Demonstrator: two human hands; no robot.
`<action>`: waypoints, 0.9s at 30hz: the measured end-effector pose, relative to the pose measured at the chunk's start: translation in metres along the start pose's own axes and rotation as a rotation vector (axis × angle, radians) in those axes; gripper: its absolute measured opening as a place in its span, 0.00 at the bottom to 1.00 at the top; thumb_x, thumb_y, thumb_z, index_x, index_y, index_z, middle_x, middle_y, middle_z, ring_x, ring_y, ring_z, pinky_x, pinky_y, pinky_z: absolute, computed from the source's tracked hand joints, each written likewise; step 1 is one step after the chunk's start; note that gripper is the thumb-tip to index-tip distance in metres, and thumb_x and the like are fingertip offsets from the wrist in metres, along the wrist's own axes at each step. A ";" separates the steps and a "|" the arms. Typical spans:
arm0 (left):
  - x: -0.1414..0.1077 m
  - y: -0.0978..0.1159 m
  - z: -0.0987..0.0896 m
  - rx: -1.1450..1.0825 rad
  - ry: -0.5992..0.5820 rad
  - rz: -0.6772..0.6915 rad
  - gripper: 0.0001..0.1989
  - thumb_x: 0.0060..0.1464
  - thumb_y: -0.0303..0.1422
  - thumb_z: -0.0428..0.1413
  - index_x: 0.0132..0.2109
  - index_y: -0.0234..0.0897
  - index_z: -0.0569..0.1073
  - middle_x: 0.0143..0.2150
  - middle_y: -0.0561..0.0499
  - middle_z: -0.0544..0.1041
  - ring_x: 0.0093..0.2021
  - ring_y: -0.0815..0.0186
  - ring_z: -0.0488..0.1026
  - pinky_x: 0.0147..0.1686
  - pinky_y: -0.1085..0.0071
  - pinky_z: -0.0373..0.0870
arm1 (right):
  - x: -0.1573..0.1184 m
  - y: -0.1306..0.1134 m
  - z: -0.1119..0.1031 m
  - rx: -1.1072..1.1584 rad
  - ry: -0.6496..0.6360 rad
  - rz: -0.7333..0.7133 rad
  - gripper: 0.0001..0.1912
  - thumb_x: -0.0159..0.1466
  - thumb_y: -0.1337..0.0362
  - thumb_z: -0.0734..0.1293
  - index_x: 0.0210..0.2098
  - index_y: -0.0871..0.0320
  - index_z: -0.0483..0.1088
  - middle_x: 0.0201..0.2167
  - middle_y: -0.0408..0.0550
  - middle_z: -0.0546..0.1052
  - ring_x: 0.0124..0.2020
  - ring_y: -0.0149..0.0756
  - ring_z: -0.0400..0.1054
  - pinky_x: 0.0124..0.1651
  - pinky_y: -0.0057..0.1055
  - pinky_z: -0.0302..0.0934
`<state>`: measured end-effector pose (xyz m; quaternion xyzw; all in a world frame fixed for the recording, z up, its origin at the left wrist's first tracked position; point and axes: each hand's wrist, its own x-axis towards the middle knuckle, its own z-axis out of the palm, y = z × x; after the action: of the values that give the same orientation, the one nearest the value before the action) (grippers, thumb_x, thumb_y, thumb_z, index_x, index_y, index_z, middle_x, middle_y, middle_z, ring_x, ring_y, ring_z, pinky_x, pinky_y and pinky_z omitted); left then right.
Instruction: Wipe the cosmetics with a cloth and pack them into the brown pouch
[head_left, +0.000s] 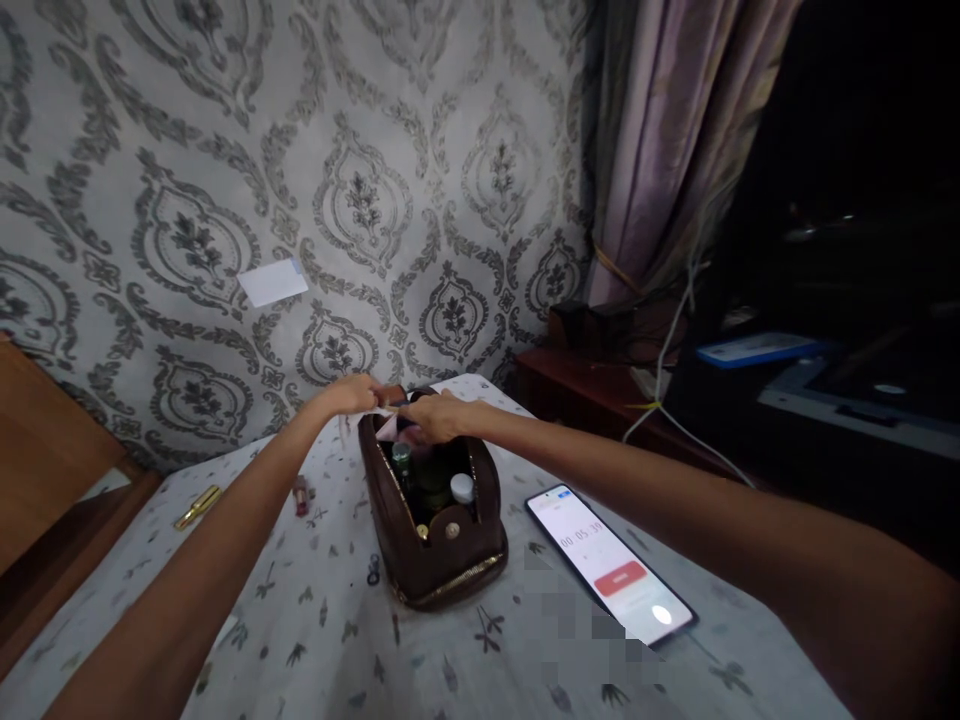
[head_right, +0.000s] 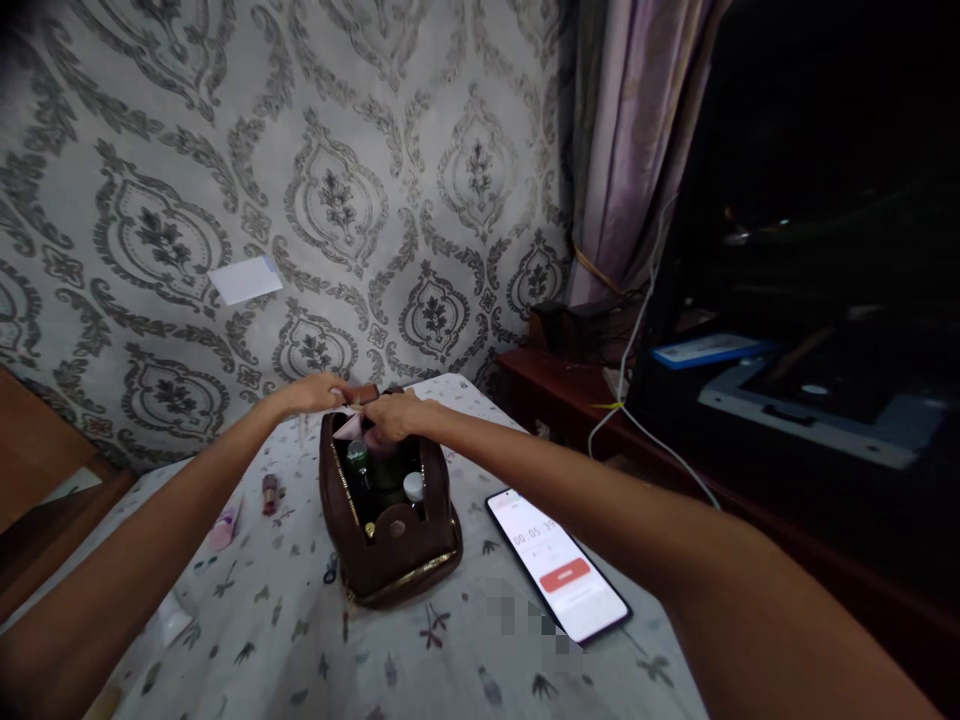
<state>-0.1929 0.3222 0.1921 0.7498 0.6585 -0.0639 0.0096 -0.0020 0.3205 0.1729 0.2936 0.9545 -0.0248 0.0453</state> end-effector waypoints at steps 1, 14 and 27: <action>0.002 0.000 0.001 -0.005 0.001 0.007 0.20 0.47 0.30 0.49 0.45 0.38 0.79 0.41 0.50 0.82 0.39 0.63 0.75 0.37 0.74 0.66 | 0.001 0.000 0.001 -0.002 0.001 0.000 0.23 0.65 0.58 0.62 0.59 0.56 0.65 0.54 0.58 0.73 0.53 0.51 0.69 0.50 0.41 0.62; 0.023 0.001 -0.002 -0.034 -0.142 0.112 0.20 0.51 0.32 0.49 0.50 0.42 0.76 0.46 0.52 0.81 0.41 0.64 0.74 0.40 0.76 0.66 | -0.003 -0.006 -0.002 -0.009 0.004 0.014 0.23 0.65 0.58 0.62 0.58 0.58 0.66 0.53 0.62 0.74 0.52 0.55 0.70 0.48 0.44 0.63; 0.022 -0.003 -0.003 -0.062 -0.100 0.073 0.17 0.39 0.29 0.53 0.38 0.36 0.79 0.31 0.54 0.79 0.32 0.66 0.71 0.28 0.76 0.62 | 0.002 -0.002 0.003 -0.021 0.015 0.011 0.20 0.65 0.60 0.63 0.54 0.60 0.69 0.51 0.61 0.75 0.53 0.53 0.70 0.47 0.41 0.63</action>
<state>-0.1926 0.3444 0.1934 0.7687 0.6309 -0.0803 0.0680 -0.0044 0.3192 0.1694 0.2983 0.9535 -0.0125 0.0413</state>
